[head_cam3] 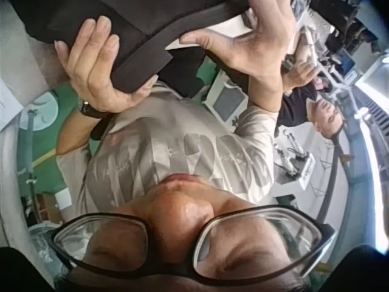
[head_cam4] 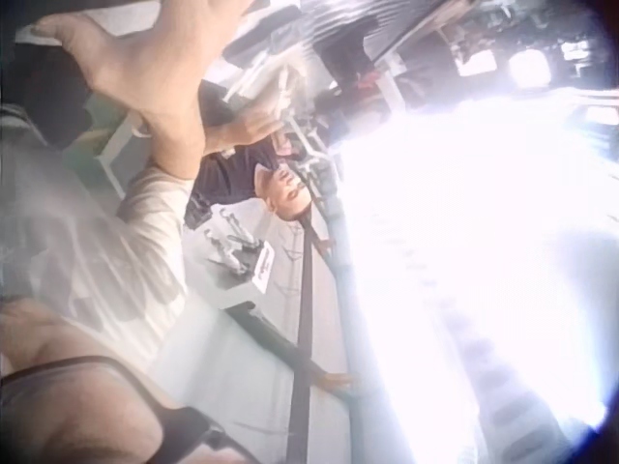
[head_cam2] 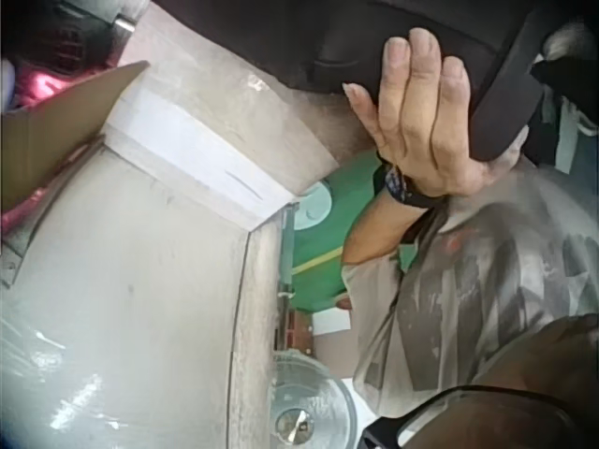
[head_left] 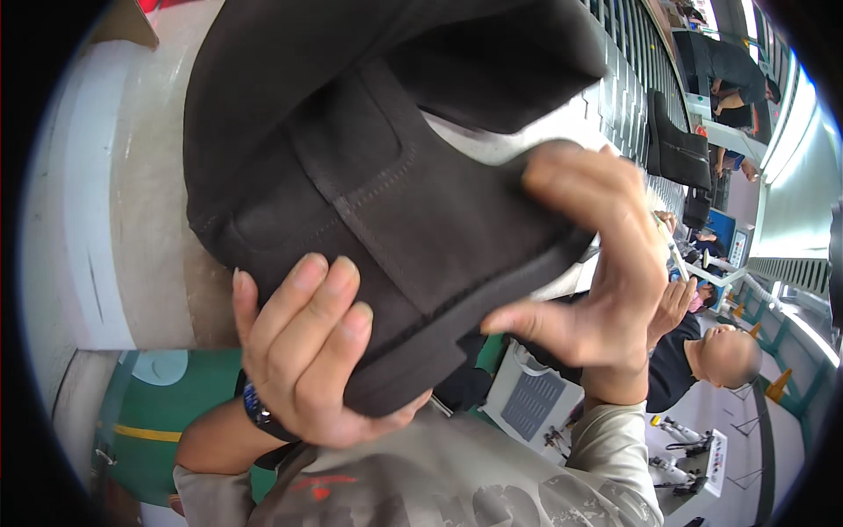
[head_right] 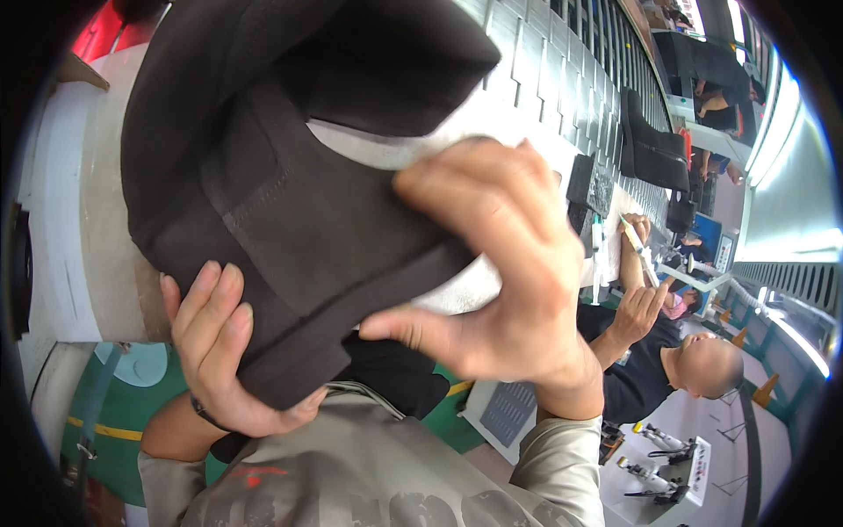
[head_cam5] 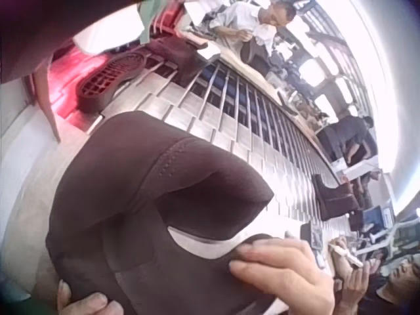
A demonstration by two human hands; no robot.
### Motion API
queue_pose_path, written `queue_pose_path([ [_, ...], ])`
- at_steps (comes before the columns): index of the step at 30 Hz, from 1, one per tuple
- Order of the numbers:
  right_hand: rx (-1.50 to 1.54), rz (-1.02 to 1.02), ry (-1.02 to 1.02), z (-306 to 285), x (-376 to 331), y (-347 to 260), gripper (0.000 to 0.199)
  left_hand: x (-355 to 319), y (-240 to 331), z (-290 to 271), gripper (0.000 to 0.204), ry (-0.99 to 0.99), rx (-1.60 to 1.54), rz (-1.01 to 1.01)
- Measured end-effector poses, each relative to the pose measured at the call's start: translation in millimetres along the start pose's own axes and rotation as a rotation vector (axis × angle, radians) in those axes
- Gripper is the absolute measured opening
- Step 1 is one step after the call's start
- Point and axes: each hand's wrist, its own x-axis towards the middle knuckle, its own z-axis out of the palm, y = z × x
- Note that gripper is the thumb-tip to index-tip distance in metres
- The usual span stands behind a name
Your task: The person attaches a sole to a boot upper by pressing the edges by hand and places the boot onto a conveyor belt. They then take another sole and boot upper from the conveyor, press them together along the perimeter by hand, and place the assembled boot back onto the conveyor belt.
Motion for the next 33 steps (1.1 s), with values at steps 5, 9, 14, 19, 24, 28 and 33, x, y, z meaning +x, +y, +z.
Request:
queue_pose_path([
  [5,-0.092,0.304,0.509,32.3,-50.6,33.3,0.095,-15.0,53.5,22.9,0.1,-0.346,-0.084,-0.063],
  [9,0.924,0.546,0.325,35.8,-91.0,22.9,0.027,28.3,58.4,9.7,0.067,-0.39,-0.233,0.058],
  [14,0.905,0.516,0.309,29.5,-76.1,6.3,0.044,119.0,36.2,21.7,0.036,-0.228,0.07,0.153],
  [19,0.769,0.514,0.209,33.0,-62.1,14.7,0.07,95.4,17.2,46.7,0.034,-0.177,0.295,0.107],
  [24,0.758,0.528,0.175,44.2,-48.9,17.2,0.07,91.0,15.3,49.7,0.033,-0.151,0.295,0.05],
  [28,0.738,0.442,0.168,48.2,-49.2,25.1,0.07,88.6,18.0,45.3,0.032,-0.214,0.262,-0.004],
  [33,0.125,0.511,0.074,26.9,-31.4,-2.1,0.065,82.6,22.1,40.8,0.035,-0.295,0.257,-0.023],
])
